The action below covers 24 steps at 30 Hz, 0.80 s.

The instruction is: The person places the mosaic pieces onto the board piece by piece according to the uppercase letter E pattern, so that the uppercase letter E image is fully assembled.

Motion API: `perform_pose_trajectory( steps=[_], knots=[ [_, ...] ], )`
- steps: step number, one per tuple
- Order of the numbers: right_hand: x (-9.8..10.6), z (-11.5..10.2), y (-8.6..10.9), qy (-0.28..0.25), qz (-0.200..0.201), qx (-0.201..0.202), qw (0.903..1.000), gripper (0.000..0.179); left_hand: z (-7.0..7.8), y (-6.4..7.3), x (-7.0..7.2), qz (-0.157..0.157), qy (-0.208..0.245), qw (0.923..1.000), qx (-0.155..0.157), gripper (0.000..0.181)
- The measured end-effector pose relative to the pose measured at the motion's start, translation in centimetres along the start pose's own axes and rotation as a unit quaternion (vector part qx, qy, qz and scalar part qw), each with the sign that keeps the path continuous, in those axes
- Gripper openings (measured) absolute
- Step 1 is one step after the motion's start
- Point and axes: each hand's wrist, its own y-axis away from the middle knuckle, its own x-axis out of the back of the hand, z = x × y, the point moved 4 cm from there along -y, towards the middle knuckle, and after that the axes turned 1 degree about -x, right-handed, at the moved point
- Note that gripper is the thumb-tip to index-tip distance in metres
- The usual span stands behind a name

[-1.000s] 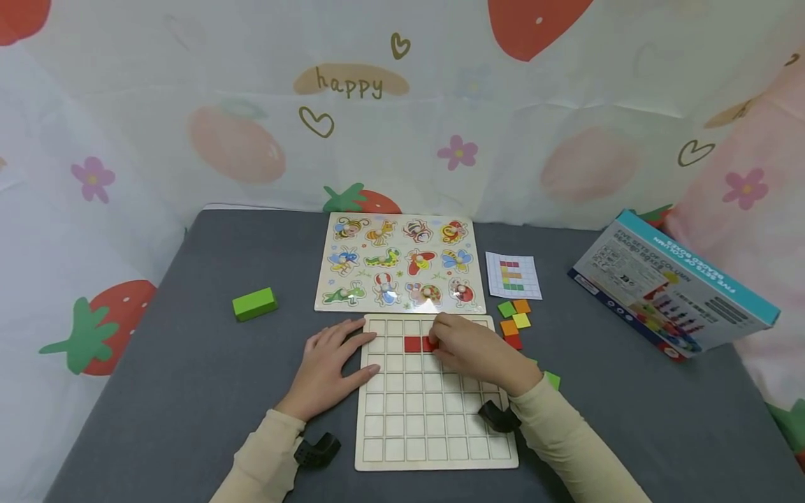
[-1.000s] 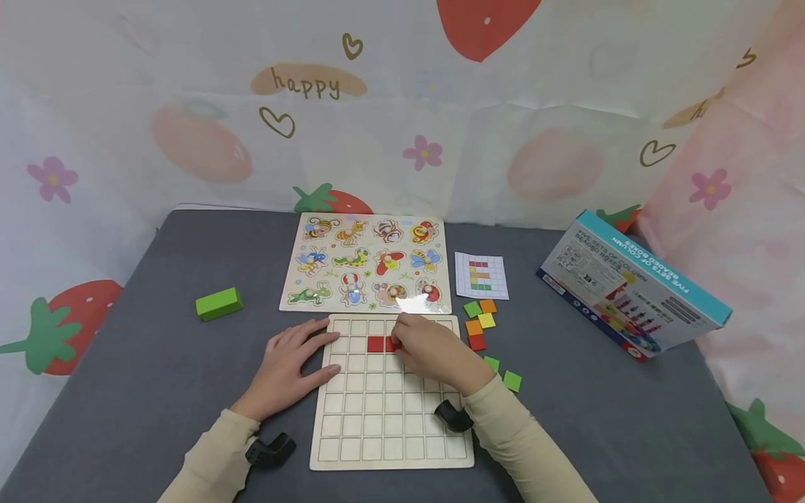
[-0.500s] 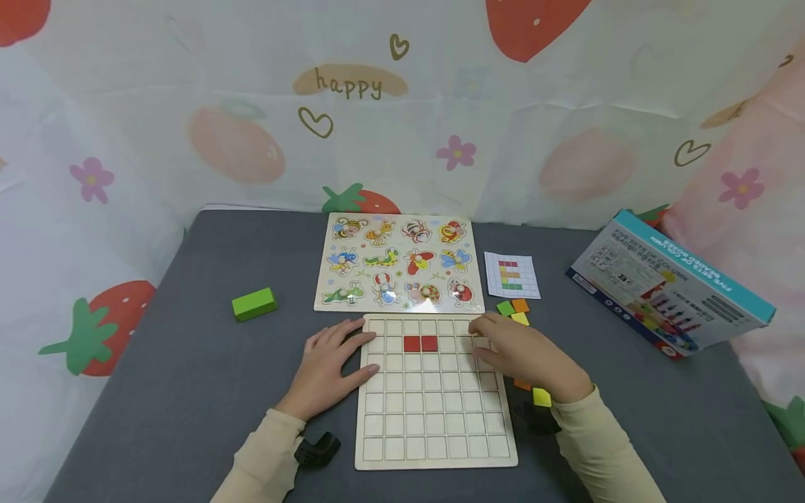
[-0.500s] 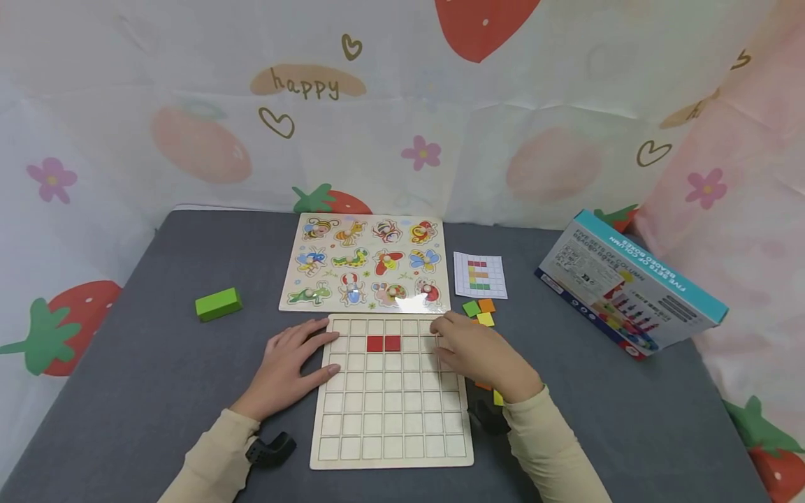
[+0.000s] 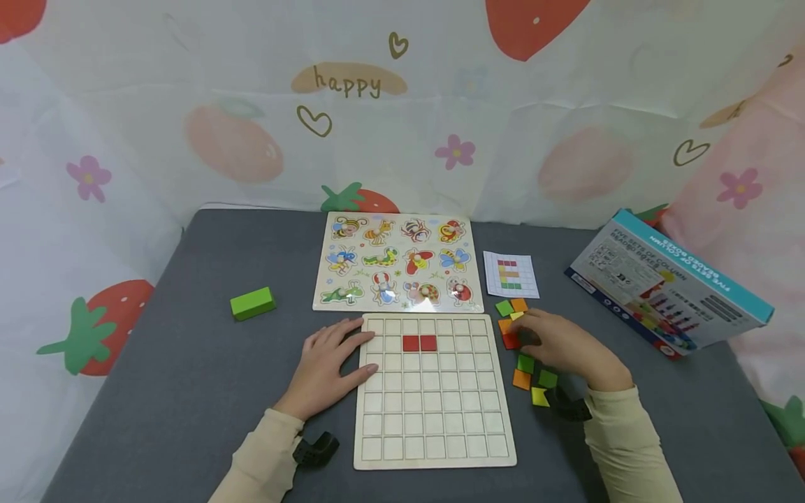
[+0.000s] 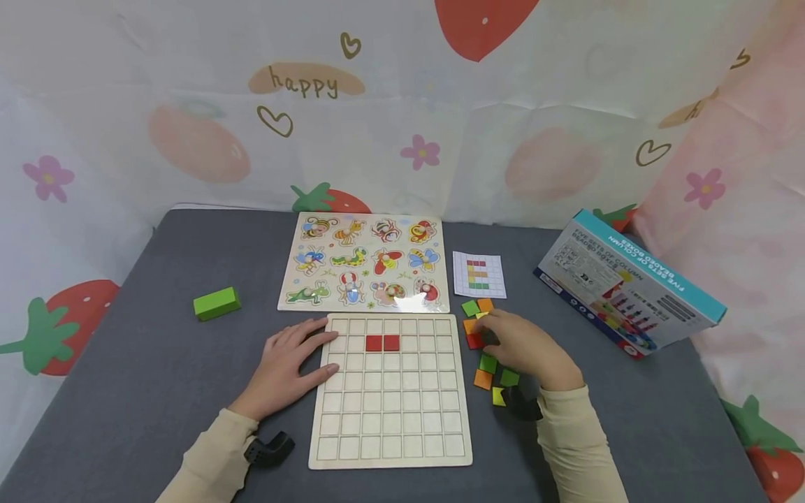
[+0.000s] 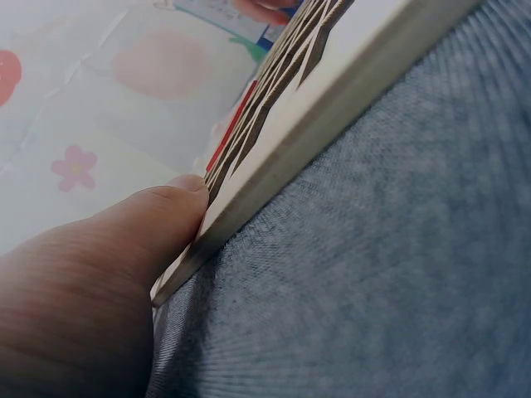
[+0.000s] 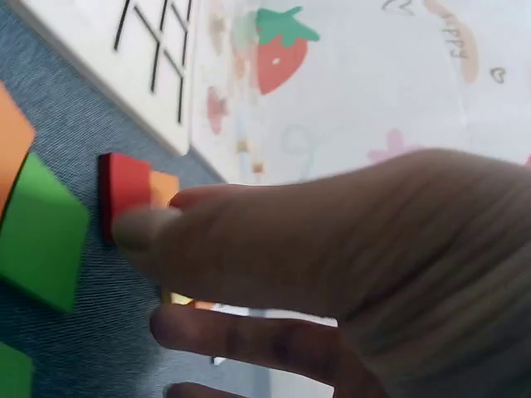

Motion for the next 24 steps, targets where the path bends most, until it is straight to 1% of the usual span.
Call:
perform_pose_trajectory(
  steps=[5, 10, 12, 18, 24],
  knots=[
    [-0.57, 0.31, -0.61, -0.023, -0.006, -0.003, 0.9997, 0.037, 0.05, -0.02, -0.01, -0.003, -0.002, 1.0, 0.003, 0.054],
    [-0.67, 0.38, -0.89, -0.017, -0.006, -0.008, 0.9998, 0.026, 0.13, -0.01, 0.05, -0.005, -0.001, 1.0, 0.007, 0.054],
    [-0.68, 0.34, -0.96, -0.015, -0.007, -0.002, 0.9999, 0.023, 0.15, 0.03, 0.04, -0.006, 0.0, 1.0, 0.007, 0.055],
    [-0.74, 0.19, -0.91, -0.027, -0.009, 0.014, 0.9995, 0.023, 0.15, 0.13, -0.07, -0.005, 0.005, 0.9999, 0.008, 0.054],
    [-0.88, 0.15, -1.01, -0.014, -0.011, 0.034, 0.9992, 0.02, 0.16, 0.01, 0.05, -0.003, 0.003, 1.0, 0.005, 0.055]
  ],
)
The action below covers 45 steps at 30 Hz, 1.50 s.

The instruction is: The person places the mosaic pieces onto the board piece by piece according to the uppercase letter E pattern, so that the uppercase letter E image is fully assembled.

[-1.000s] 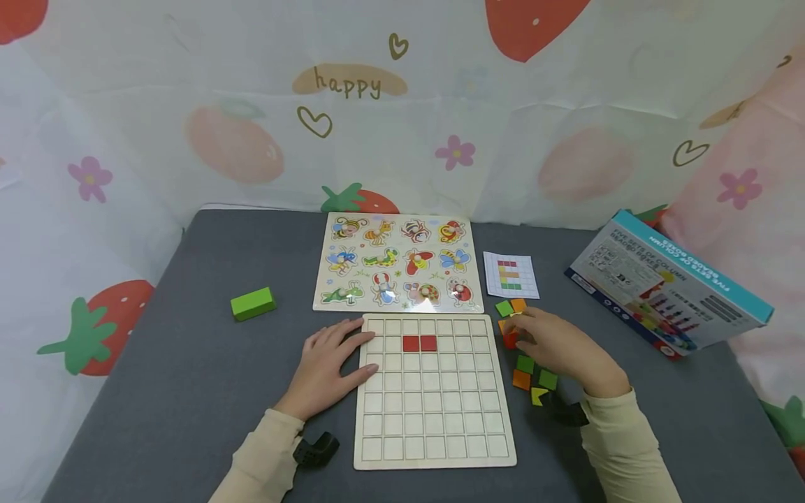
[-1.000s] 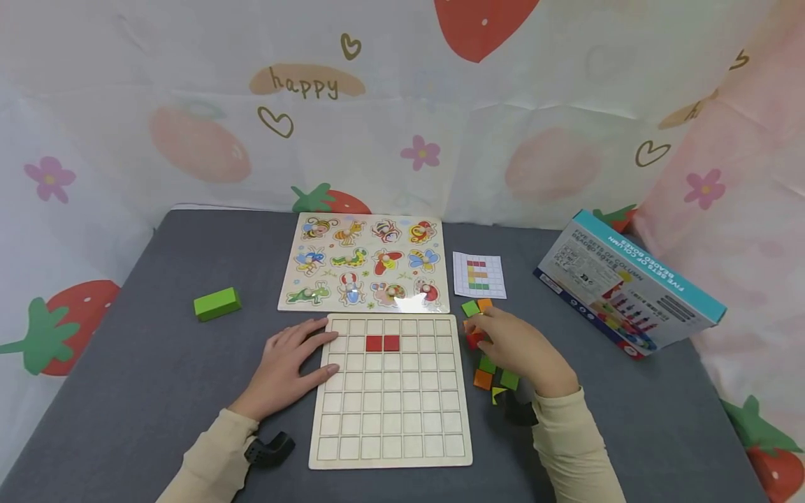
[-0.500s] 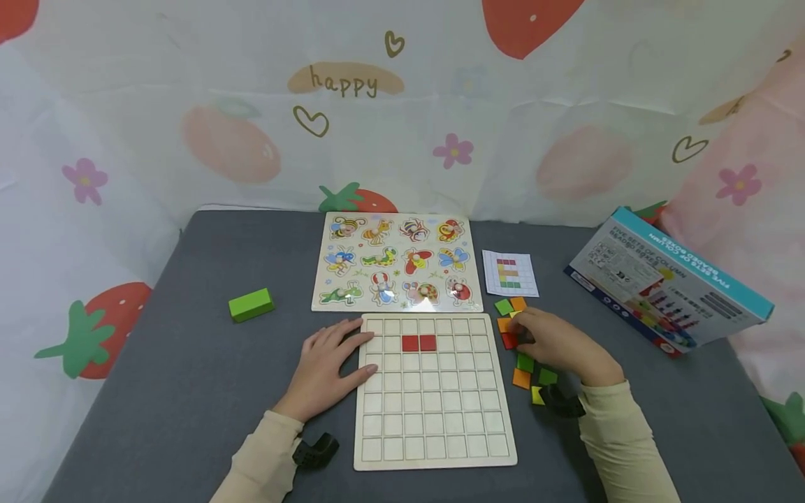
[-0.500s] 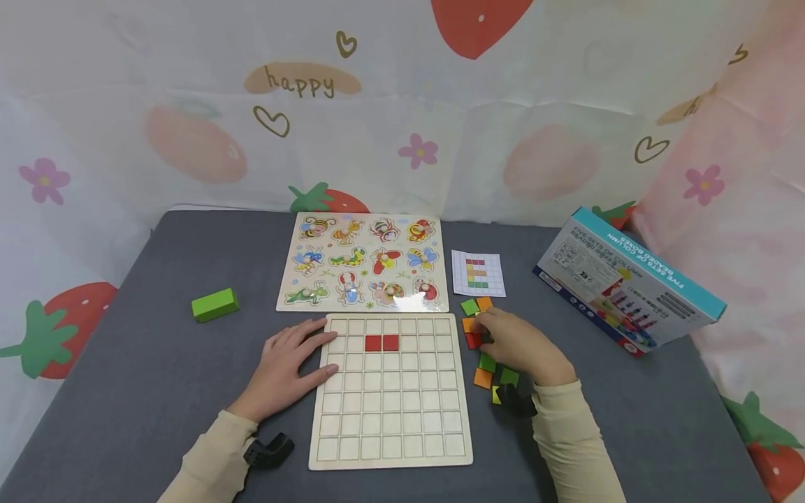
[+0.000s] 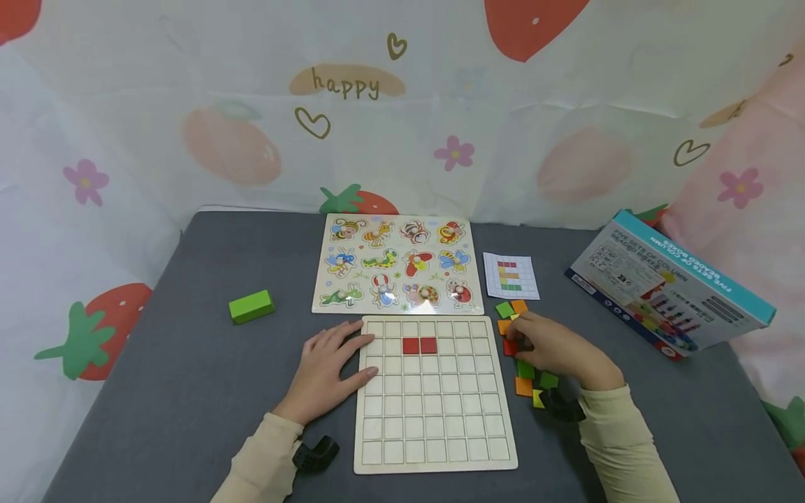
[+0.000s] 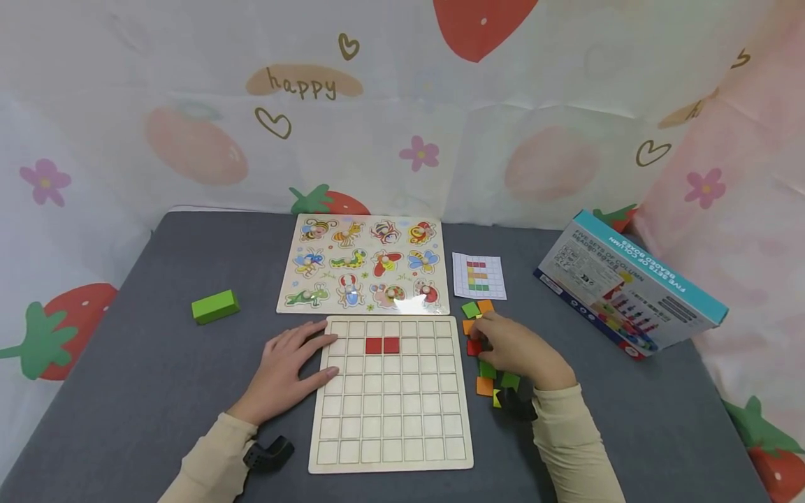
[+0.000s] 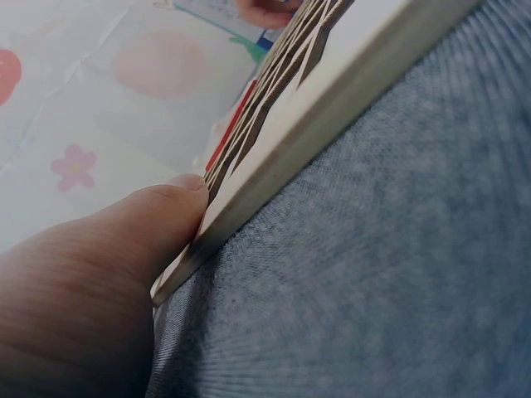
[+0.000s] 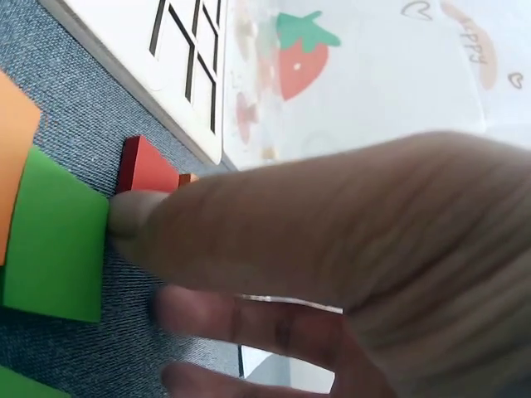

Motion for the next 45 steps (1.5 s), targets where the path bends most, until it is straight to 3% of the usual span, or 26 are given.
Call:
perform_pose_trajectory(
  steps=[9, 14, 21, 28, 35, 45],
  knots=[
    [-0.4, -0.4, -0.2, -0.041, -0.009, 0.003, 0.9991, 0.023, 0.0, 0.2, 0.3, -0.004, -0.005, 1.0, 0.003, 0.054],
    [0.3, -1.3, 0.0, -0.029, 0.011, -0.003, 0.9995, 0.025, 0.1, 0.0, 0.2, -0.002, -0.009, 1.0, 0.0, 0.055],
    [0.6, -4.8, -1.6, 0.002, 0.039, 0.05, 0.998, 0.019, 0.1, 0.0, 0.0, 0.0, -0.003, 1.0, -0.001, 0.054],
    [-0.3, -7.4, -3.6, 0.034, 0.052, 0.096, 0.9935, 0.016, 0.0, 0.0, 0.1, 0.001, -0.002, 1.0, -0.001, 0.054],
    [-1.3, -8.0, -4.1, 0.059, 0.039, 0.098, 0.9927, 0.019, -0.1, -0.1, -0.1, -0.001, -0.005, 1.0, 0.002, 0.055],
    [-1.9, -8.1, -4.0, 0.066, 0.053, 0.11, 0.9903, 0.022, -0.1, 0.0, -0.1, -0.005, -0.006, 1.0, 0.003, 0.055]
  ],
)
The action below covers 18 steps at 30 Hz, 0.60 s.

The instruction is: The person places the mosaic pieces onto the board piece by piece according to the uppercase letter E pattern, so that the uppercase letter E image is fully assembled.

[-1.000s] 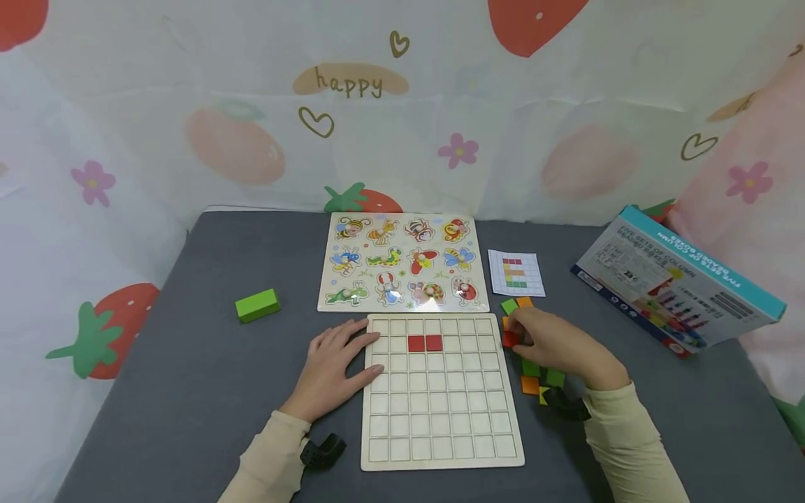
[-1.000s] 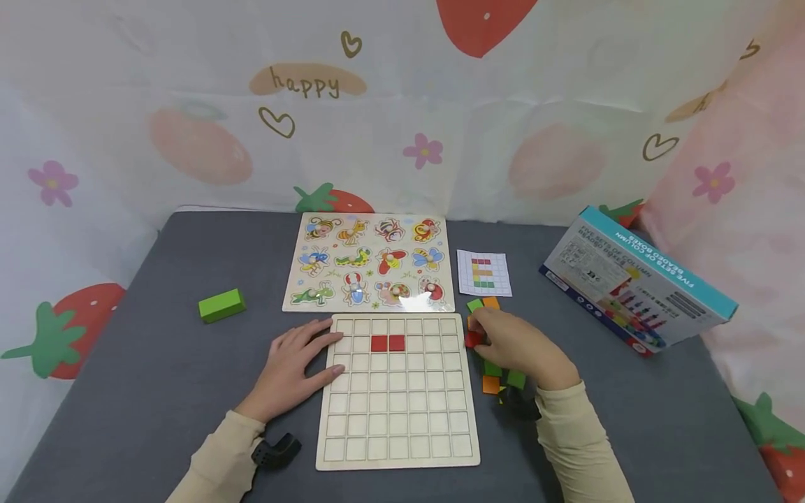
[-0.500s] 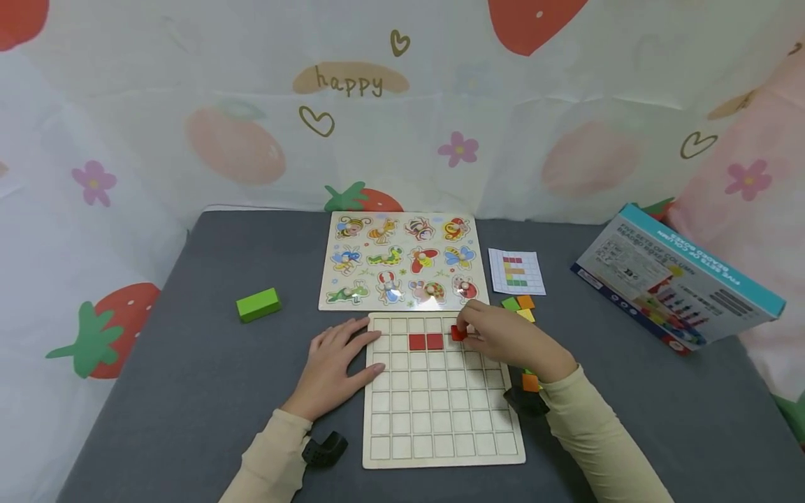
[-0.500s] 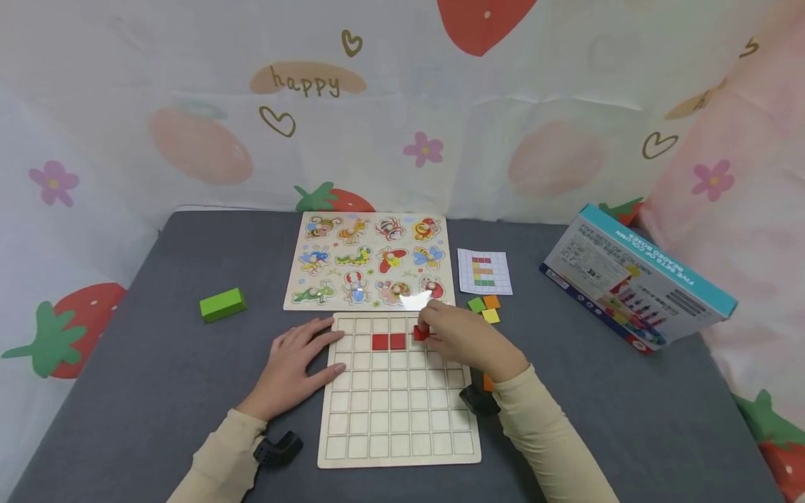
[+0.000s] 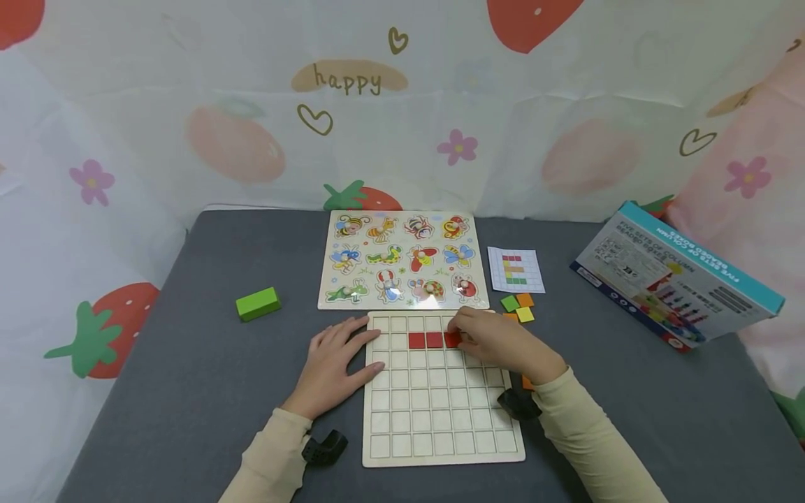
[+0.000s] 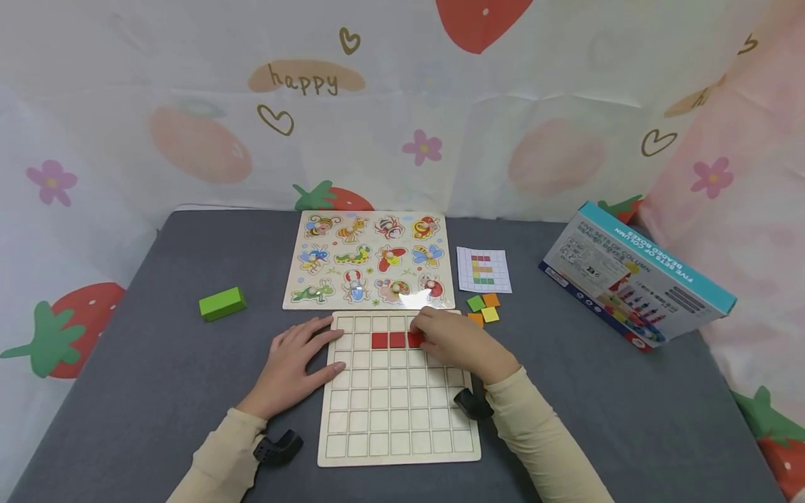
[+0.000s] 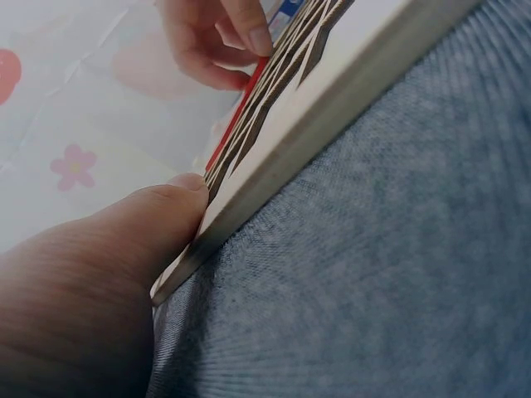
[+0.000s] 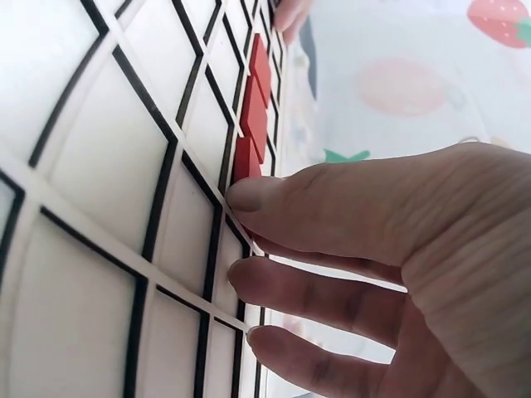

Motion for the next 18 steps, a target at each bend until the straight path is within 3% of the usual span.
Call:
perform_pose_trajectory(
  steps=[18],
  knots=[
    [-0.43, -0.33, -0.3, 0.006, 0.008, -0.011, 0.9999, 0.023, 0.0, 0.02, 0.05, 0.003, 0.001, 1.0, 0.0, 0.055]
  ],
)
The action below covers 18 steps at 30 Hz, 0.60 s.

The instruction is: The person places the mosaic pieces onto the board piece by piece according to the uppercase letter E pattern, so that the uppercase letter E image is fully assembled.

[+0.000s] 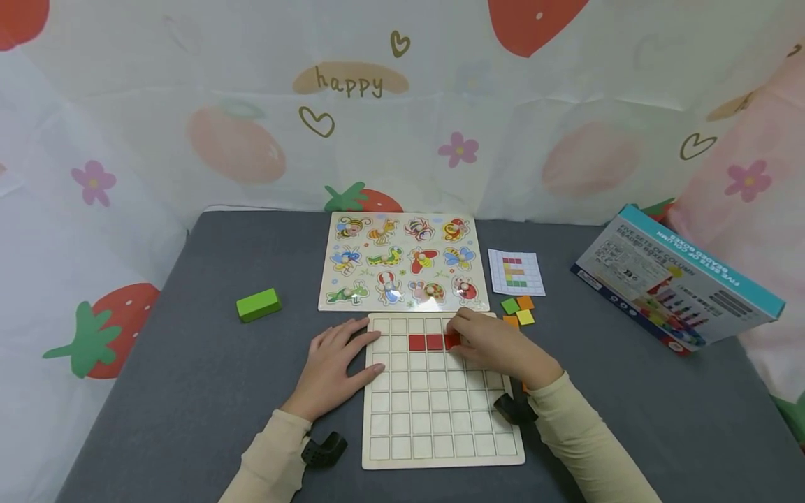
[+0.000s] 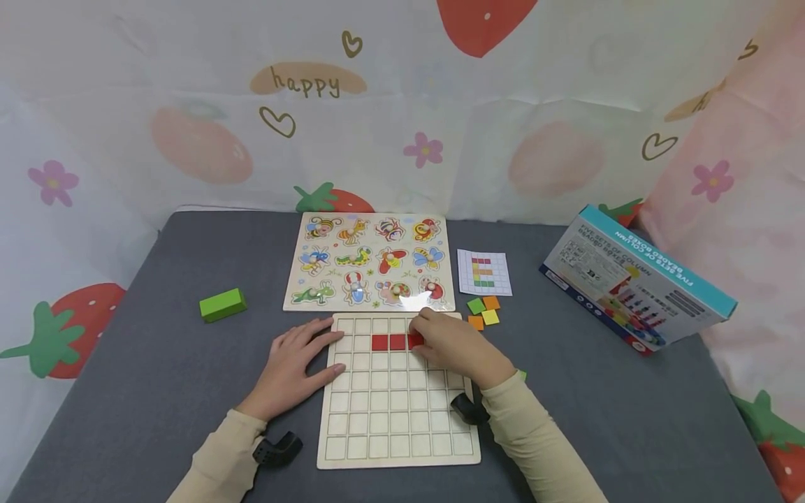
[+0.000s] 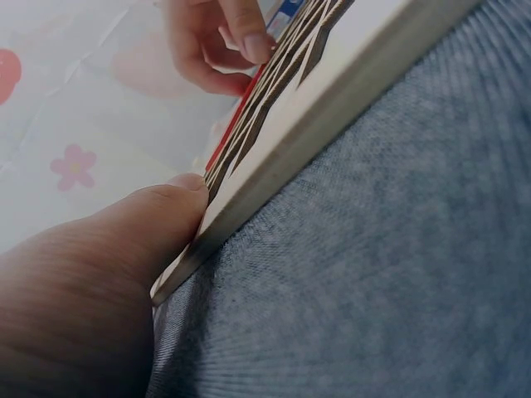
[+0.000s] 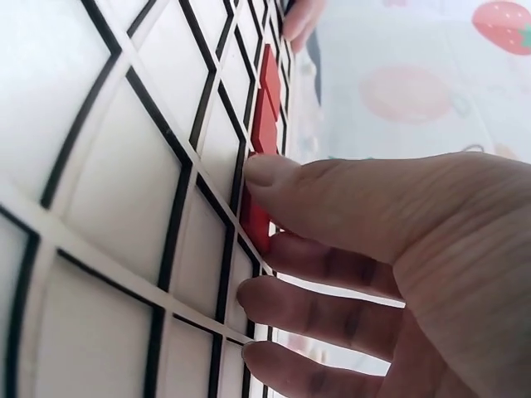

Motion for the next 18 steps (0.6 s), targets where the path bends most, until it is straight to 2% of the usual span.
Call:
perform_pose_trajectory(
  steps=[13, 18],
  knots=[
    [-0.3, 0.4, -0.1, 0.002, 0.014, -0.015, 0.9998, 0.025, -0.1, -0.1, 0.1, 0.006, 0.002, 1.0, -0.002, 0.054],
    [0.9, 1.5, 0.8, -0.019, 0.033, -0.05, 0.998, 0.029, 0.0, -0.1, 0.2, 0.002, 0.005, 1.0, -0.004, 0.055]
  ],
)
